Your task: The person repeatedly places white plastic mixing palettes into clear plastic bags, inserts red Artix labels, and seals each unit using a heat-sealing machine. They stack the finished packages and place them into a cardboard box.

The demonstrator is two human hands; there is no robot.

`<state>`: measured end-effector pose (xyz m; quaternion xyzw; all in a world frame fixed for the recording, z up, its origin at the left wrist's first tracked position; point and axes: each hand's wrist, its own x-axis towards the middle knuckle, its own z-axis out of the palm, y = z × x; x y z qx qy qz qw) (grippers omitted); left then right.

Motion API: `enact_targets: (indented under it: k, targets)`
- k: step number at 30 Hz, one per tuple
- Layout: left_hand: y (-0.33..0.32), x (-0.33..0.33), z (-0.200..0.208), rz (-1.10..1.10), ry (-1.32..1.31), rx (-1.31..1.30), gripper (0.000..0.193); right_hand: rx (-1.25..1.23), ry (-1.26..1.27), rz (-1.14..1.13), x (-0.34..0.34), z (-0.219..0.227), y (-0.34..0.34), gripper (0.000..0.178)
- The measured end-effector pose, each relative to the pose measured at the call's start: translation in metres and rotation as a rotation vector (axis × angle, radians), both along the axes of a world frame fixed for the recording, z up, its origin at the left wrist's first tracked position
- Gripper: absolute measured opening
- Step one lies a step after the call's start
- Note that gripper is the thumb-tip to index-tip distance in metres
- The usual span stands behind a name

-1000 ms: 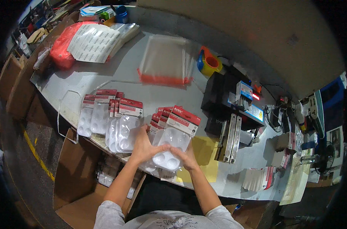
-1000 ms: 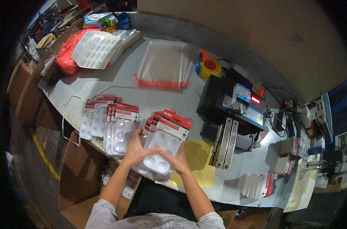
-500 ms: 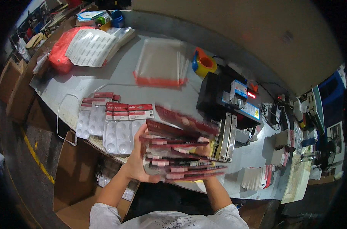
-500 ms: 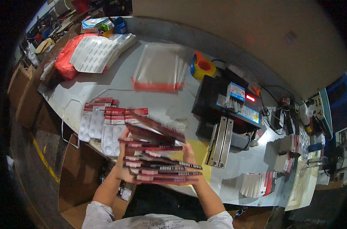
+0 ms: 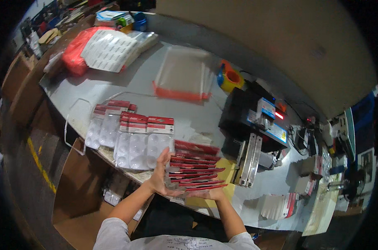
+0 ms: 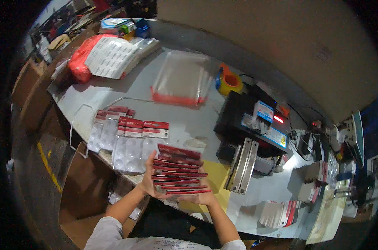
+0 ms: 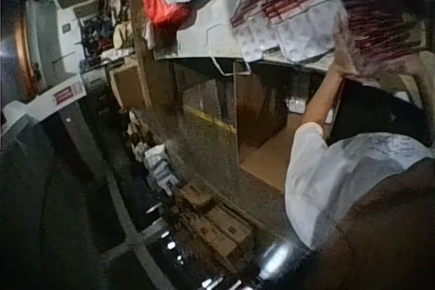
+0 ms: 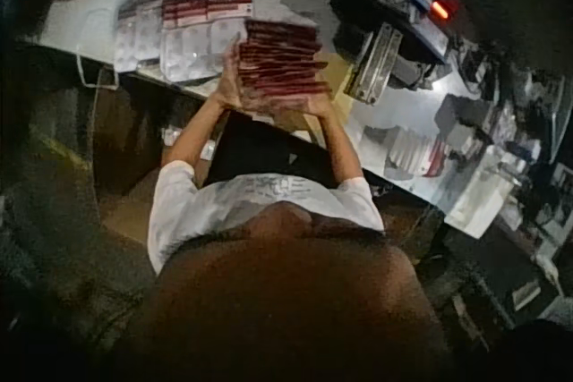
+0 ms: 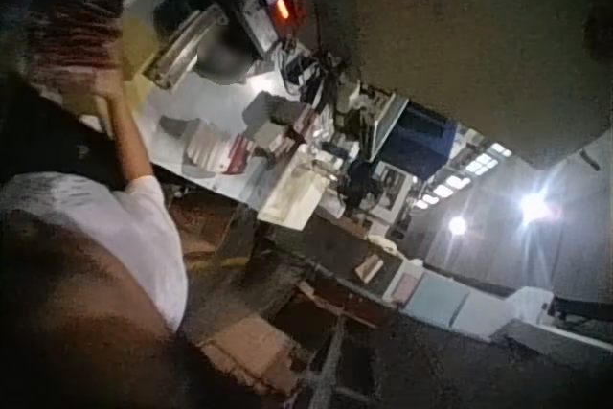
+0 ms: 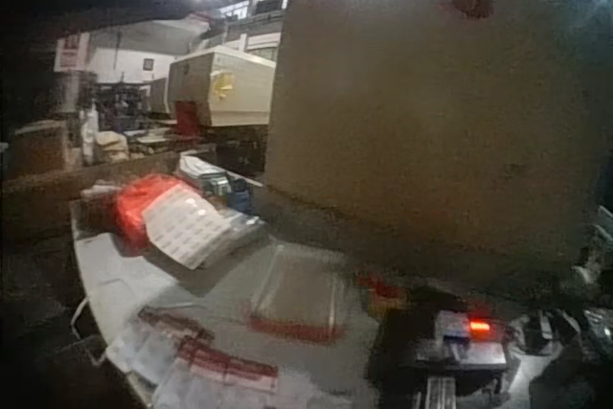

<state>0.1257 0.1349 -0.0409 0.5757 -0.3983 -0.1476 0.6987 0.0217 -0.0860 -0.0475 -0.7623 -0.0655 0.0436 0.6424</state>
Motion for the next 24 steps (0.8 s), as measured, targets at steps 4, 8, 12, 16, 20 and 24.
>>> enact_targets:
  k: [4, 8, 12, 16, 20, 24]
  targets:
    - [-0.006, -0.012, -0.013, -0.088, 0.042, 0.053, 0.140, -0.183, -0.064, 0.084, -0.004, -0.024, -0.008, 0.095]
    - [-0.021, -0.010, -0.031, 0.080, -0.528, 0.357, 0.125, -0.008, 0.286, 0.136, -0.014, -0.044, -0.011, 0.073]
    - [-0.035, -0.010, -0.024, 0.391, -0.457, 0.225, 0.104, -0.264, 0.083, 0.040, -0.011, -0.022, -0.007, 0.065]
    - [-0.022, -0.010, 0.018, 0.538, -0.385, 0.364, 0.100, -0.039, 0.028, -0.177, 0.024, 0.031, 0.016, 0.071]
    - [0.007, 0.036, 0.052, 0.516, -0.142, 0.744, 0.090, 0.220, 0.371, -0.169, 0.083, 0.061, 0.052, 0.070]
    - [0.015, 0.057, 0.050, 0.261, -0.086, 0.904, 0.097, 0.521, 0.532, -0.183, 0.112, 0.057, 0.067, 0.063]
